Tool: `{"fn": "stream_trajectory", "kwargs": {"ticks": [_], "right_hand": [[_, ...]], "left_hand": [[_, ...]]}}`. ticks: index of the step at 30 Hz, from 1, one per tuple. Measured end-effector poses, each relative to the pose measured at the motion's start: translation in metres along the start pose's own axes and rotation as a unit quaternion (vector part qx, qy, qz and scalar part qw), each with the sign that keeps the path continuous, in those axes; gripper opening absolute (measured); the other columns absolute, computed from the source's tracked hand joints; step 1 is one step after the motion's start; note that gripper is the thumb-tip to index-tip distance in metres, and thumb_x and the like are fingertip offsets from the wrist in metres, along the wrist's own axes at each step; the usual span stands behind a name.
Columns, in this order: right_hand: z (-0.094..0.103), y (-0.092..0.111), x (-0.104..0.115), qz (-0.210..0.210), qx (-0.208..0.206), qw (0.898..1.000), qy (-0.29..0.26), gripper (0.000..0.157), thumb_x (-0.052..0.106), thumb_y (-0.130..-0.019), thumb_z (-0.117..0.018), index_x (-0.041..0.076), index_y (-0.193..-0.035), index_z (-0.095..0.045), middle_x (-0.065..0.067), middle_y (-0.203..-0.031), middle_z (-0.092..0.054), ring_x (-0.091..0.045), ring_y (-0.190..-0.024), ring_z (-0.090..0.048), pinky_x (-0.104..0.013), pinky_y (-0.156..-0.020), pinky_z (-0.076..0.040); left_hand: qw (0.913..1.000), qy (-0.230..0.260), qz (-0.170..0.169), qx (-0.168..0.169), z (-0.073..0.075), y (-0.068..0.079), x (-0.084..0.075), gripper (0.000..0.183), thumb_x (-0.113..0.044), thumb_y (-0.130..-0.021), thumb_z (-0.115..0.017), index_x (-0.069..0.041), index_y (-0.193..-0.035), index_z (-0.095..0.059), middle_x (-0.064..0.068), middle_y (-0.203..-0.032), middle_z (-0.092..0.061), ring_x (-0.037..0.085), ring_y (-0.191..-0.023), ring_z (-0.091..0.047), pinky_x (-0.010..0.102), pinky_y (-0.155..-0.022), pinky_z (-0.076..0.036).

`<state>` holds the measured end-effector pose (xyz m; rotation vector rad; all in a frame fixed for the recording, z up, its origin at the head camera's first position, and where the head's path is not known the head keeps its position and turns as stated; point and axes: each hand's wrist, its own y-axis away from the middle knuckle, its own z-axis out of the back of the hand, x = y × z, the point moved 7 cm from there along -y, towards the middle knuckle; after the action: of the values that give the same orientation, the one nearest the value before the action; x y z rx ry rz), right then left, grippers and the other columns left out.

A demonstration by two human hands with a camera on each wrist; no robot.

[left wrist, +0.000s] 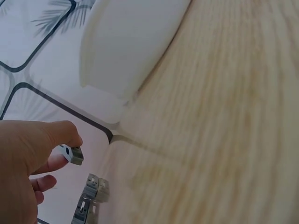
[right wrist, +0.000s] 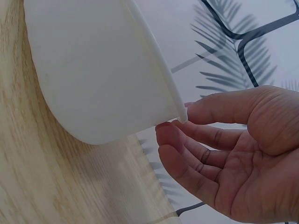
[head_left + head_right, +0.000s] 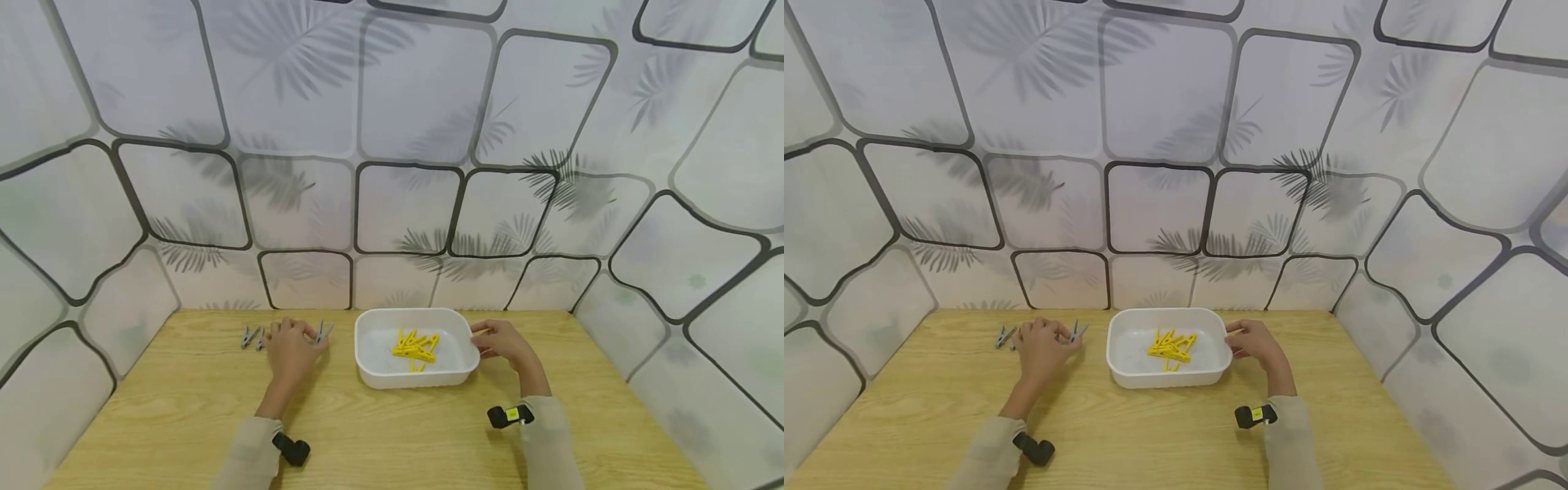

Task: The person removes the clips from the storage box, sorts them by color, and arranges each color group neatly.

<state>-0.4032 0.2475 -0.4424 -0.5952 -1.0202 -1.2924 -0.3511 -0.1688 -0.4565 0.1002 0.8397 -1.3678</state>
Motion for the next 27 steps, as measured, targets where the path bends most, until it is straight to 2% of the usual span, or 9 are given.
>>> {"fn": "stream_trajectory", "kwargs": {"ticks": [4,12,21,27], "right_hand": [[0.001,0.001,0.001,0.005,-0.001,1.000,0.000,0.042,0.006,-0.097,-0.063,-0.015,-0.132,-0.055,-0.025,-0.112,-0.070,-0.016,-0.084,-0.071,-0.039,-0.078,-0.061],[0.000,0.001,0.000,0.005,-0.002,1.000,0.002,0.042,0.008,-0.097,-0.064,-0.014,-0.132,-0.055,-0.025,-0.111,-0.070,-0.018,-0.085,-0.071,-0.041,-0.079,-0.061],[-0.001,-0.001,-0.003,0.003,-0.004,1.000,0.002,0.042,0.007,-0.098,-0.063,-0.013,-0.133,-0.055,-0.025,-0.111,-0.070,-0.020,-0.088,-0.072,-0.041,-0.079,-0.061],[-0.001,0.000,-0.002,0.003,-0.005,1.000,0.002,0.041,0.008,-0.098,-0.062,-0.013,-0.132,-0.056,-0.024,-0.108,-0.071,-0.020,-0.088,-0.072,-0.040,-0.079,-0.061]], "left_hand": [[0.9996,-0.025,0.006,0.007,-0.006,-0.001,0.000,0.032,-0.034,-0.080,-0.086,-0.007,-0.078,-0.069,0.023,-0.108,-0.060,0.046,-0.112,-0.048,0.070,-0.104,-0.027],[0.9979,-0.046,0.032,0.032,-0.010,0.000,-0.002,0.040,-0.035,-0.081,-0.083,-0.012,-0.065,-0.055,0.022,-0.105,-0.059,0.046,-0.109,-0.046,0.069,-0.103,-0.024],[0.9955,-0.069,0.048,0.043,-0.014,0.003,0.002,0.043,-0.037,-0.084,-0.081,-0.012,-0.061,-0.054,0.020,-0.097,-0.057,0.046,-0.105,-0.047,0.063,-0.097,-0.028],[0.9940,-0.088,0.043,0.048,-0.016,0.002,0.003,0.045,-0.038,-0.084,-0.079,-0.012,-0.058,-0.054,0.021,-0.097,-0.058,0.048,-0.106,-0.048,0.062,-0.096,-0.031]]}}
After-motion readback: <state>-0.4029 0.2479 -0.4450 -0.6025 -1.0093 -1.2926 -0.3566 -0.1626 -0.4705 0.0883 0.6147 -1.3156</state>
